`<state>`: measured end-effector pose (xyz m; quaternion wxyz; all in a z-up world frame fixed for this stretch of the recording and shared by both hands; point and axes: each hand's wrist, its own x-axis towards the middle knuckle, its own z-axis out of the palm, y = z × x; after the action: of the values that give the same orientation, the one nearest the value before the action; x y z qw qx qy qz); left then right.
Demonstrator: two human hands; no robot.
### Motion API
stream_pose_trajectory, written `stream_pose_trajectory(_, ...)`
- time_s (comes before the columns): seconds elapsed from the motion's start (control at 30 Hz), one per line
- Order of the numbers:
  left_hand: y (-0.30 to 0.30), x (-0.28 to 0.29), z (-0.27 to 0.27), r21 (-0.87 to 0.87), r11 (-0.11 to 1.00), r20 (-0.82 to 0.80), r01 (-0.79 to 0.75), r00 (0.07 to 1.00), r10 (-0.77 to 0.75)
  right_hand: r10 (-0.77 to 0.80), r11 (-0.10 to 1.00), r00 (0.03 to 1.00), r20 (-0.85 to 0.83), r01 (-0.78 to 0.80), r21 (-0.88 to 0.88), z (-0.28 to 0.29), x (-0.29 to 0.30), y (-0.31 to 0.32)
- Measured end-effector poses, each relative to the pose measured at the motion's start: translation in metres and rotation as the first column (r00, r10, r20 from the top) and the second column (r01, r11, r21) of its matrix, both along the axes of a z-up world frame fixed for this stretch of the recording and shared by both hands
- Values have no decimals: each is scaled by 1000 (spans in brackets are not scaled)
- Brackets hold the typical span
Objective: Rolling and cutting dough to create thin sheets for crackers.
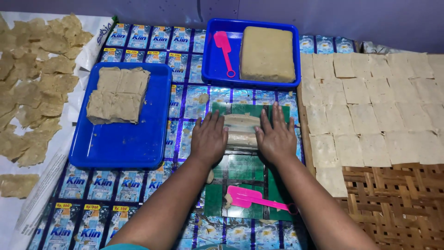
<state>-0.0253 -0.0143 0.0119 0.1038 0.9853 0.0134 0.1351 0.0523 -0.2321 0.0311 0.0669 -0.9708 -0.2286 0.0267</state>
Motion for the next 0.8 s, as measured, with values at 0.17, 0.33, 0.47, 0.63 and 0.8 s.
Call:
stream_pose_trajectory(0.17, -7, -31, 3, -44, 999, 15, 13, 1000, -13, 51, 995, 983, 177, -66, 80, -23, -23, -13)
stream_pose_trajectory(0.33, -15, -59, -4, 19, 1000, 62, -4, 998, 3, 92, 988, 963, 254, -121, 100, -31, -46, -25)
stream_pose_trajectory(0.47, -19, -67, -5, -54, 998, -26, -27, 999, 26, 122, 980, 960, 253, -158, 123, -29, -59, -38)
stream_pose_trajectory(0.63, -23, -53, 1, -75, 994, -87, -85, 993, 79, 27, 987, 939, 342, -79, 139, -48, -60, -46)
stream_pose_trajectory(0.8, -11, -10, 6, -61, 991, -44, -117, 992, 115, -59, 998, 981, 185, 58, 8, -44, -9, -29)
